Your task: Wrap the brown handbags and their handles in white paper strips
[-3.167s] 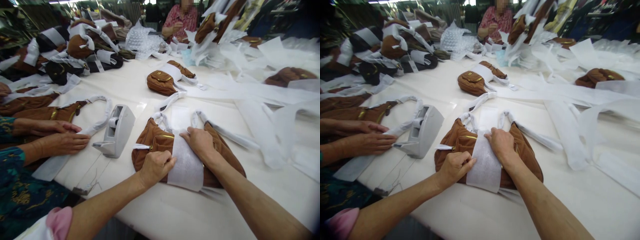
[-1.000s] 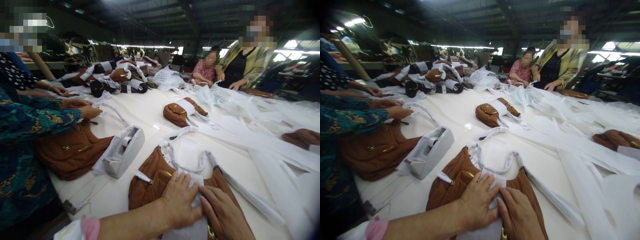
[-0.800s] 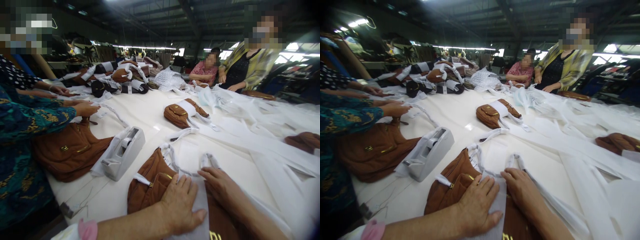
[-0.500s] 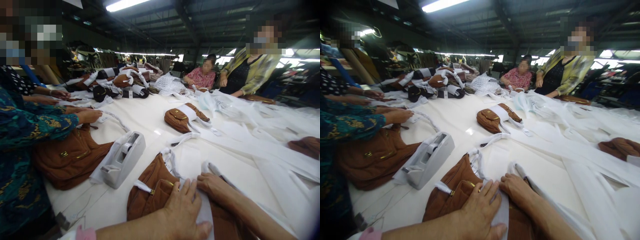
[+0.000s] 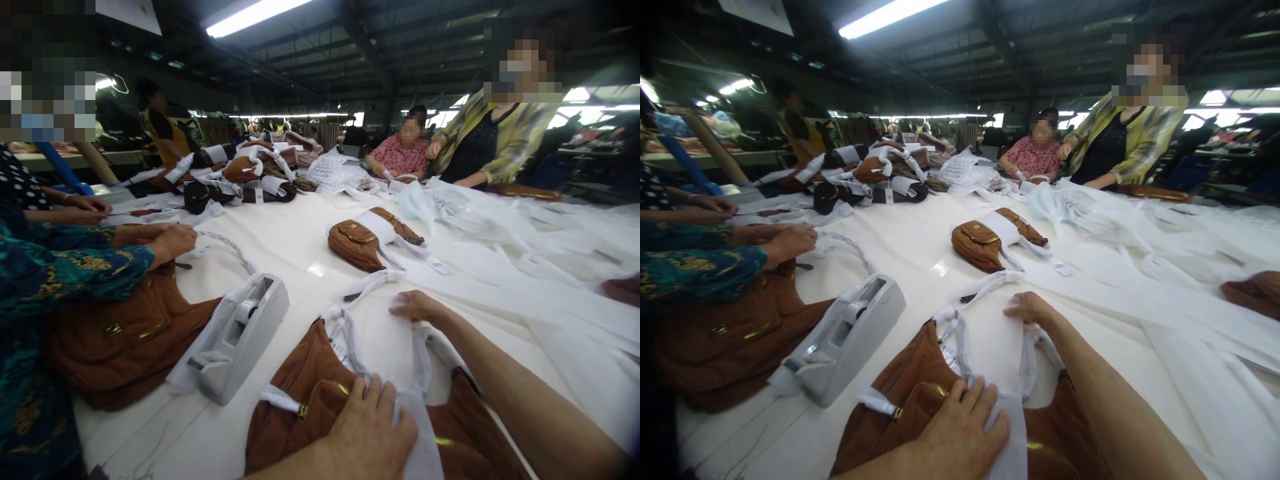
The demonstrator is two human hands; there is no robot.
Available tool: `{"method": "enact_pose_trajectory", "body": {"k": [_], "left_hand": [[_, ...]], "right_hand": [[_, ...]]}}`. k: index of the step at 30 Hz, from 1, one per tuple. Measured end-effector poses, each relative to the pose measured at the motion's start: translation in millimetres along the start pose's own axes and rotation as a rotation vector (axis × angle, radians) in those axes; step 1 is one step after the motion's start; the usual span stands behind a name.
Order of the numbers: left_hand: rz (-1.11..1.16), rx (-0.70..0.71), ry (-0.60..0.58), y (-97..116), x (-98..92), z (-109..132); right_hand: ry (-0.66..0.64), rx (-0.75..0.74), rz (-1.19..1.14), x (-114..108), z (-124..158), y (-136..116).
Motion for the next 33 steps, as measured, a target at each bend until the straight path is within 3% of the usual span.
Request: {"method": "enact_pose_trajectory", "body": {"k": [6, 10, 12, 17, 25, 28, 33], "left_hand": [[0.110, -0.009, -0.026, 3, -9.6, 7], [0.169, -0.052, -0.024, 2, -20.4, 13], [0.175, -0.065, -0.002, 2, -24.9, 15], [0.134, -0.039, 0.079, 6, -38.3, 19], [0.087, -0.011, 0.131, 8, -42.0, 17], [0.094, -0.012, 0.104, 5, -39.1, 11], [0.095, -0.021, 0.061, 4, -37.2, 6]], "right_hand": [[-0.150, -0.099, -0.442, 28, 48, -38], [-0.403, 0.074, -0.679, 70, 94, -48], [-0.393, 0.103, -0.712, 74, 107, -54], [-0.196, 0.079, -0.717, 55, 121, -60], [-0.202, 0.057, -0.722, 63, 153, -66], [-0.169, 0.009, -0.533, 61, 162, -79], [-0.187, -0.185, -0.138, 64, 186, -128]]}}
Point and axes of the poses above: each hand's wrist, its own z-axis away from the middle knuckle, its own x-axis out of the palm, y = z × x, the point moved 10 cm from there along -z, towards the middle knuckle, and after that the axes turned 10 degrees about -x, right-handed, at the moved point
